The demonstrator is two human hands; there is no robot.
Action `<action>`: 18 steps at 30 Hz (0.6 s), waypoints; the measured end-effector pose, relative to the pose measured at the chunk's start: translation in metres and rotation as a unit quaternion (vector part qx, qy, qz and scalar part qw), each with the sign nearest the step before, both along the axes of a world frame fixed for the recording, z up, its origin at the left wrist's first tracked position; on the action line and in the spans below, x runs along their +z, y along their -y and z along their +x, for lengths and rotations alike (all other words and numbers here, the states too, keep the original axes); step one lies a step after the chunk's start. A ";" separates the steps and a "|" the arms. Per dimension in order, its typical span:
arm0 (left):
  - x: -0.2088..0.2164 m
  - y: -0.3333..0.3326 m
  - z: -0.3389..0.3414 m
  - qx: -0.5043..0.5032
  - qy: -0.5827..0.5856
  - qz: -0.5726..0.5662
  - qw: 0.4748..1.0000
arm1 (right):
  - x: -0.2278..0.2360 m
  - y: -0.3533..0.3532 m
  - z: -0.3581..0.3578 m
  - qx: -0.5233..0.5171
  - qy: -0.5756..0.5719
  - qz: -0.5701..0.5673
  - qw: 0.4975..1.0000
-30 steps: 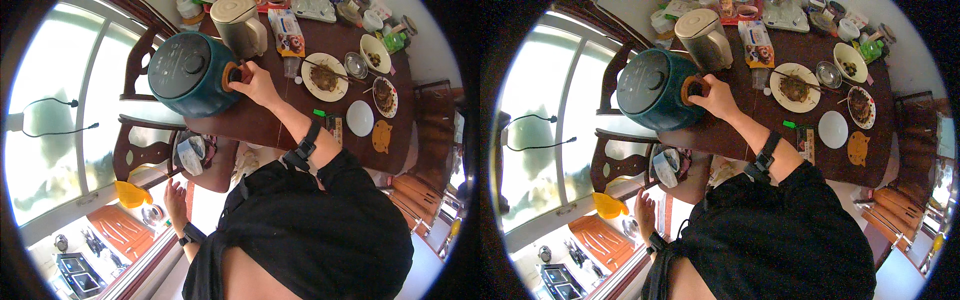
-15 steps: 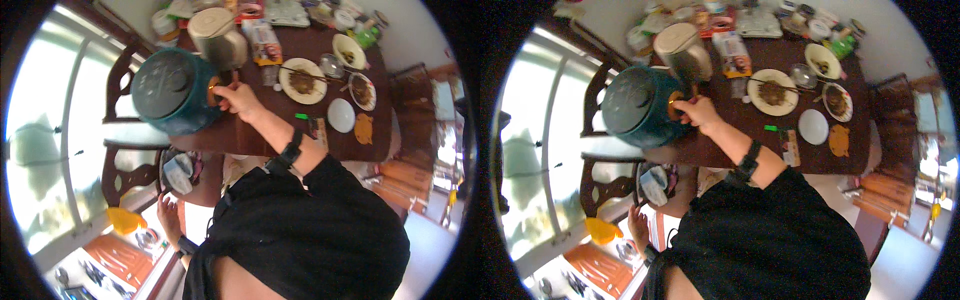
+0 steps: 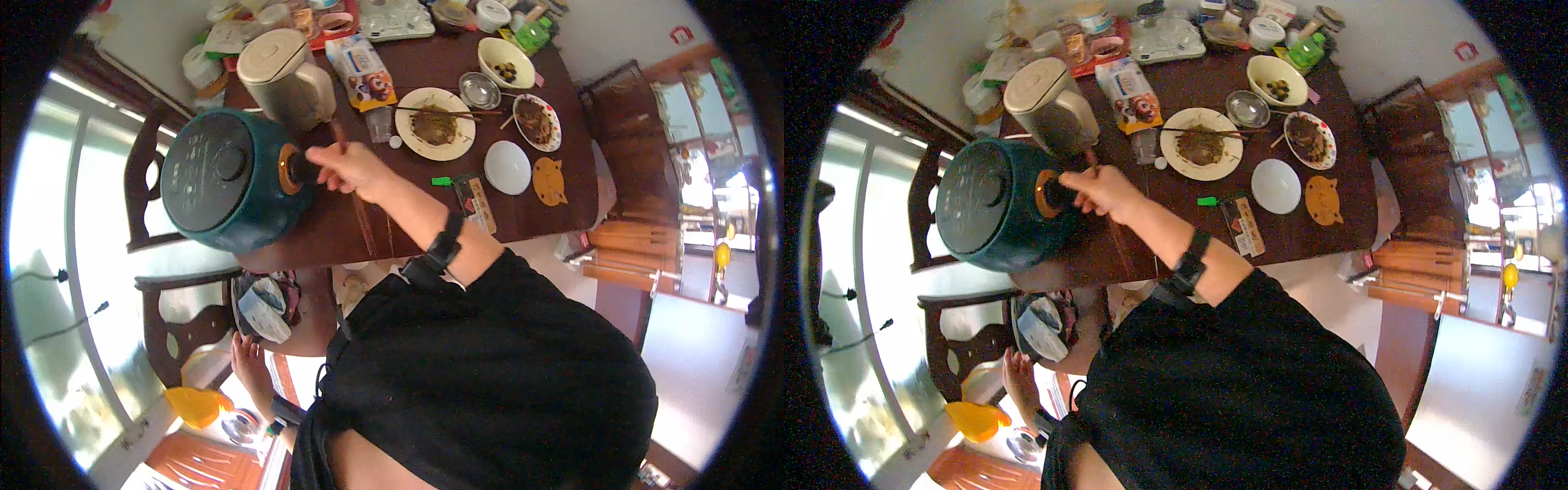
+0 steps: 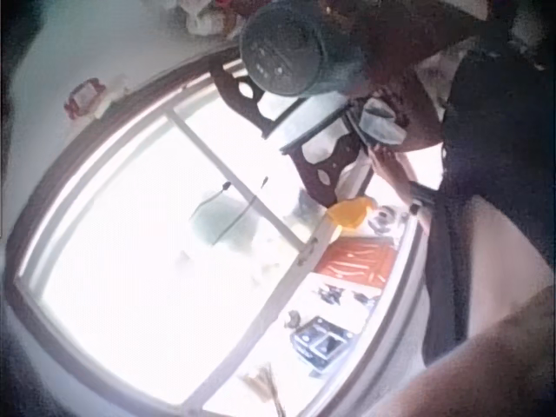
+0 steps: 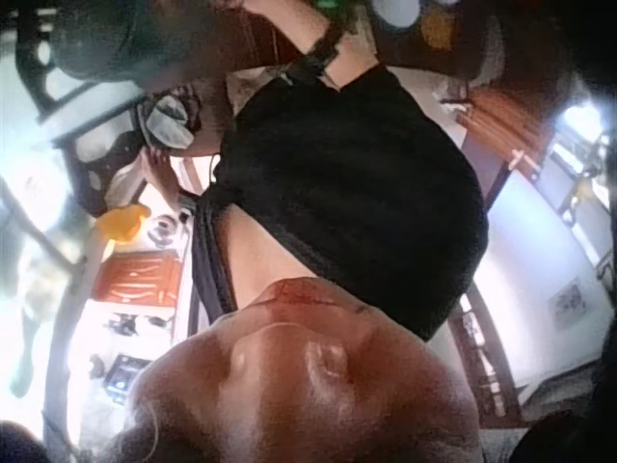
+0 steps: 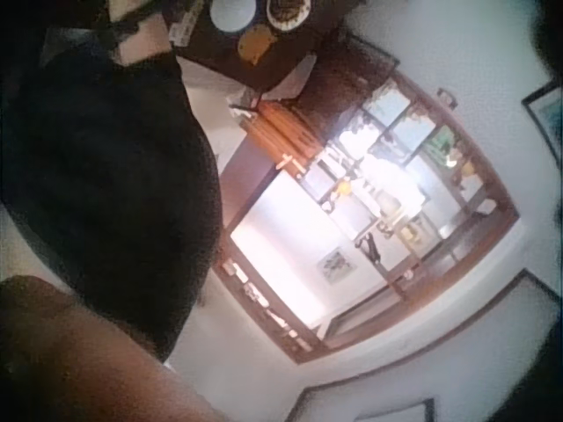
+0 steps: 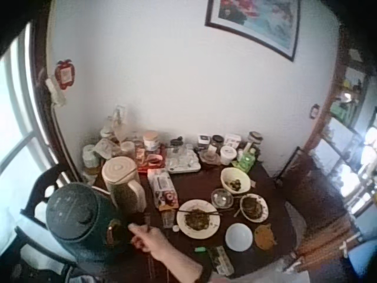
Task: The person serves food from a plastic bag into a bowl using chopsticks, then moves to the dining area to plug in an electric cooker and arrange items on the table.
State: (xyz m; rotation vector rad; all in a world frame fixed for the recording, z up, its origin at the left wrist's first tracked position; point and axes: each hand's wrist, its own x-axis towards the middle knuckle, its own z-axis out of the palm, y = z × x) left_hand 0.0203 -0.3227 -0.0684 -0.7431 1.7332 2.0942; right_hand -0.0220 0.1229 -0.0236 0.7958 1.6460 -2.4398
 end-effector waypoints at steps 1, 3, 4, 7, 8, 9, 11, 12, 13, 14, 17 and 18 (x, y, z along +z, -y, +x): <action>0.000 -0.004 0.004 0.007 0.001 0.001 1.000 | 0.000 -0.008 0.006 -0.040 -0.003 -0.042 0.998; -0.003 -0.015 0.017 0.032 0.006 0.017 0.999 | 0.000 -0.027 0.019 -0.105 -0.006 -0.151 0.983; -0.005 -0.021 0.023 0.039 0.026 0.018 0.999 | 0.000 -0.039 0.026 -0.134 -0.003 -0.213 0.968; -0.012 -0.046 0.048 0.040 0.048 0.031 0.998 | 0.001 -0.061 0.042 -0.157 -0.044 -0.327 0.931; -0.013 -0.056 0.059 0.031 0.039 0.026 0.998 | 0.001 -0.066 0.046 -0.139 -0.061 -0.355 0.923; -0.014 -0.064 0.065 0.010 0.037 0.035 0.999 | 0.002 -0.070 0.049 -0.130 -0.061 -0.373 0.917; -0.010 -0.078 0.078 -0.011 0.041 0.037 0.998 | 0.006 -0.073 0.053 -0.097 -0.072 -0.403 0.907; -0.008 -0.084 0.085 -0.020 0.043 0.023 0.999 | 0.009 -0.072 0.053 -0.099 -0.065 -0.394 0.912; -0.006 -0.090 0.089 -0.014 0.032 0.038 0.999 | 0.011 -0.069 0.053 -0.107 -0.057 -0.390 0.913; -0.003 -0.093 0.091 -0.014 0.049 0.043 0.998 | 0.014 -0.066 0.053 -0.115 -0.048 -0.387 0.914; 0.008 -0.100 0.097 -0.028 0.023 0.041 0.998 | 0.021 -0.052 0.052 -0.107 -0.050 -0.359 0.926; 0.011 -0.103 0.098 -0.027 0.016 0.036 0.999 | 0.022 -0.048 0.053 -0.111 -0.049 -0.343 0.931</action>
